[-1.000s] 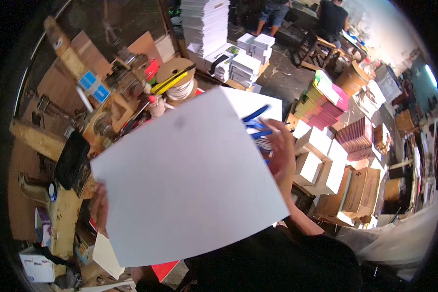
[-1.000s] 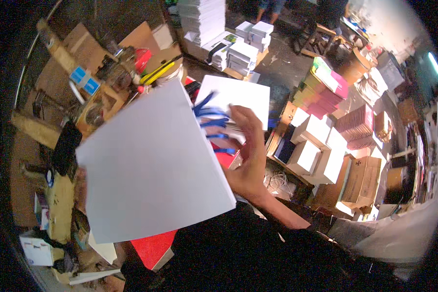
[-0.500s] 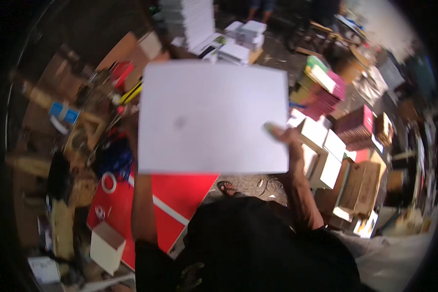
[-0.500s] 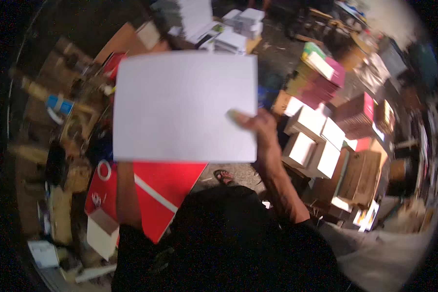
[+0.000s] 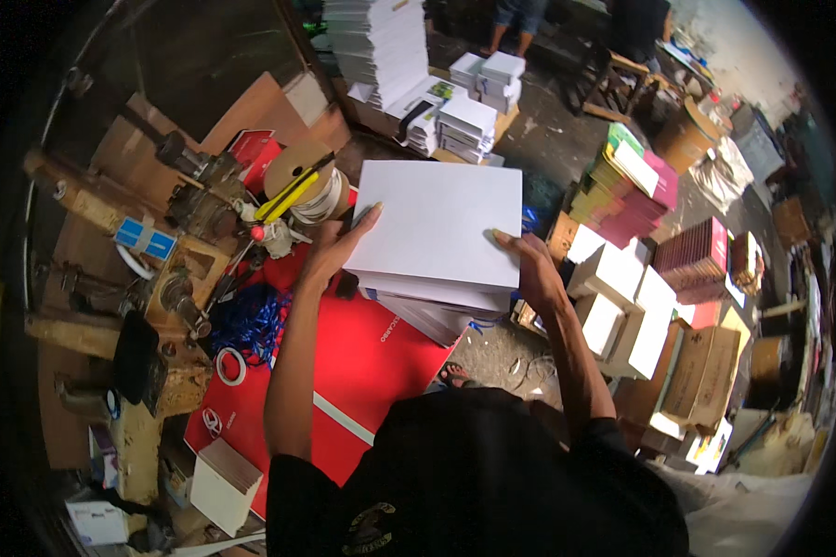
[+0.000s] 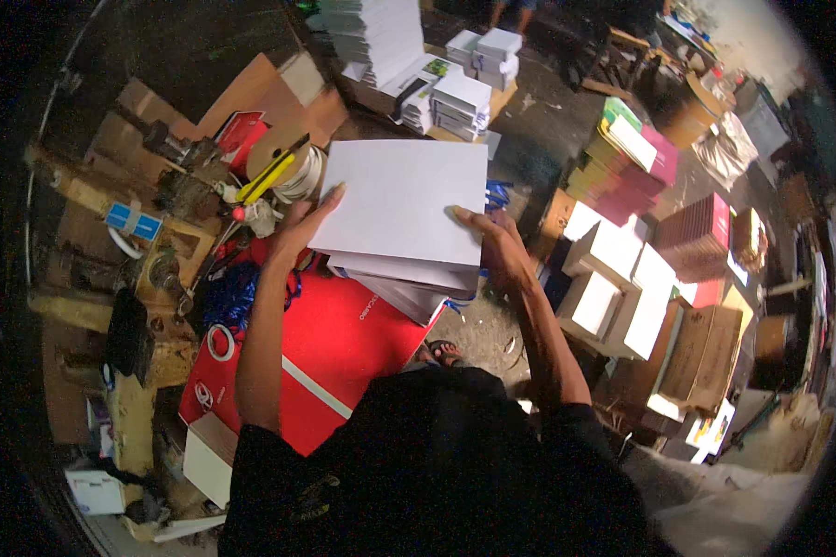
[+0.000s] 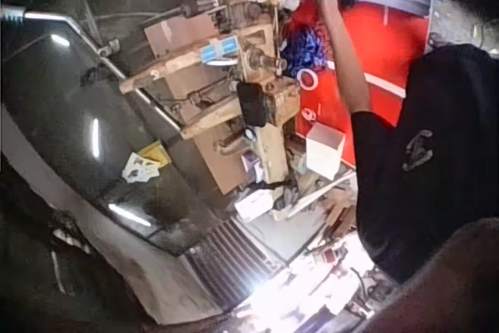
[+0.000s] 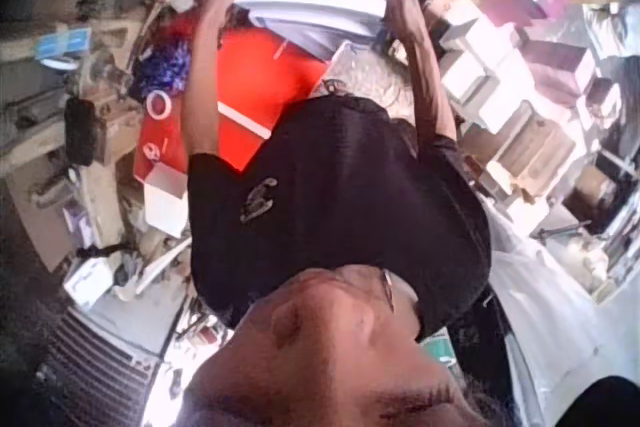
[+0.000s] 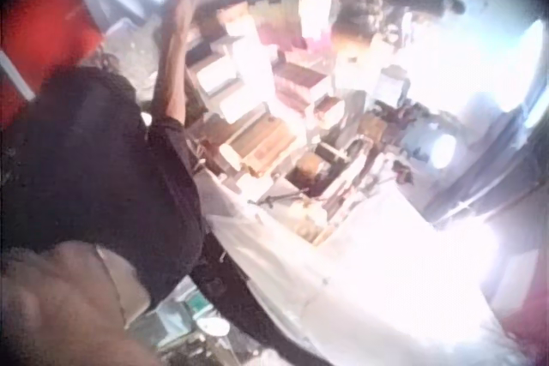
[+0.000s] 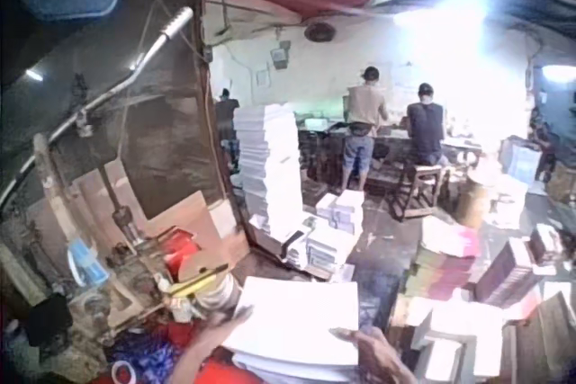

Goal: The person collates and aligns sheets of paper into stacks on a work table by hand. The person then carries the assembled paper blocks and places them onto a stack across the room.

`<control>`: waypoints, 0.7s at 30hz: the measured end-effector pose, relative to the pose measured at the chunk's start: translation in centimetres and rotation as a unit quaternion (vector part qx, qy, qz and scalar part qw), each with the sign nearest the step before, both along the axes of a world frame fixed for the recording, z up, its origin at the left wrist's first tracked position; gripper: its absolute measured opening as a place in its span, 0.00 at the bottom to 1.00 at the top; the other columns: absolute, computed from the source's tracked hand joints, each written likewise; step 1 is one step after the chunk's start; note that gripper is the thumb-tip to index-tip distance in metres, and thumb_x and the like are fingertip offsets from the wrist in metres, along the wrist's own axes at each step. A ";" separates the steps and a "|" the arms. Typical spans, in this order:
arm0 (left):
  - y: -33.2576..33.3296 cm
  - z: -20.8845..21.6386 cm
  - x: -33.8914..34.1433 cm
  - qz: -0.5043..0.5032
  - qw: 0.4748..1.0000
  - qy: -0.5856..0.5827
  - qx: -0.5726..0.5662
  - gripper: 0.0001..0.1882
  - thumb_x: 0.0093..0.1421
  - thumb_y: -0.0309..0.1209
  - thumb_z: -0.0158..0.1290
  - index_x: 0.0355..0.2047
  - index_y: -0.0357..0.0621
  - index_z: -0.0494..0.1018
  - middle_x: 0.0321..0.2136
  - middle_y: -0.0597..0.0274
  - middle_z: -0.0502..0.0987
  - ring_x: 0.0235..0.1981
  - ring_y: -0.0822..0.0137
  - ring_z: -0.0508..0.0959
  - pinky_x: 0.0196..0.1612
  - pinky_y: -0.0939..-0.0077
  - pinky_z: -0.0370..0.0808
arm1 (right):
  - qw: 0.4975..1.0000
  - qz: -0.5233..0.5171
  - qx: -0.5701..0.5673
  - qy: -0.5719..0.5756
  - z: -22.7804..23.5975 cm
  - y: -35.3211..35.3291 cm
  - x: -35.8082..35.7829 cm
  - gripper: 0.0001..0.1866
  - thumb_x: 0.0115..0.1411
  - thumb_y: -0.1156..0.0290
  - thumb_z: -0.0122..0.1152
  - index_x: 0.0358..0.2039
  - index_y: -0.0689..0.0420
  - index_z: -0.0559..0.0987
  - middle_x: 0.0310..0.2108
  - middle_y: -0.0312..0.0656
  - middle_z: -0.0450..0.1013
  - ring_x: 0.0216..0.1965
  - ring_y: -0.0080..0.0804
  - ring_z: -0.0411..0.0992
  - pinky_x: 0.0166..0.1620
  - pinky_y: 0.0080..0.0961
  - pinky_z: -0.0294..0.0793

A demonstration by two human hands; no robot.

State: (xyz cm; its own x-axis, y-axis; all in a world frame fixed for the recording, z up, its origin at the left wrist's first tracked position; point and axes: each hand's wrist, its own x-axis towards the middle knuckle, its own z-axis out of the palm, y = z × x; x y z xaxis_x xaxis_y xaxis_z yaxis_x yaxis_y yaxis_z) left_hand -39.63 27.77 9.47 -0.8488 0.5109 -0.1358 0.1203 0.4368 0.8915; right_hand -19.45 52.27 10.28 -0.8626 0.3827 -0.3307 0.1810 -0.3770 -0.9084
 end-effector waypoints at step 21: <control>-3.0 -3.2 1.6 -0.051 0.947 -0.283 0.140 0.50 0.56 0.73 0.38 0.71 0.63 0.42 0.72 0.64 0.39 0.71 0.55 0.42 0.57 0.30 0.60 | 0.992 -0.093 0.080 -0.022 -4.5 4.9 2.6 0.50 0.57 0.32 0.49 0.67 0.59 0.55 0.59 0.53 0.63 0.60 0.43 0.63 0.62 0.46 0.58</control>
State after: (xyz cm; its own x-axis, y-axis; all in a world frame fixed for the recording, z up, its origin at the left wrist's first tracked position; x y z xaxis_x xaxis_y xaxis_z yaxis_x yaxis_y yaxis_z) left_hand -38.04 24.76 6.24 -0.6241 0.6698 -0.4023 -0.3835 0.1860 0.9046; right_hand -16.82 57.16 5.83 -0.7585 0.5840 -0.2892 0.1633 -0.2593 -0.9519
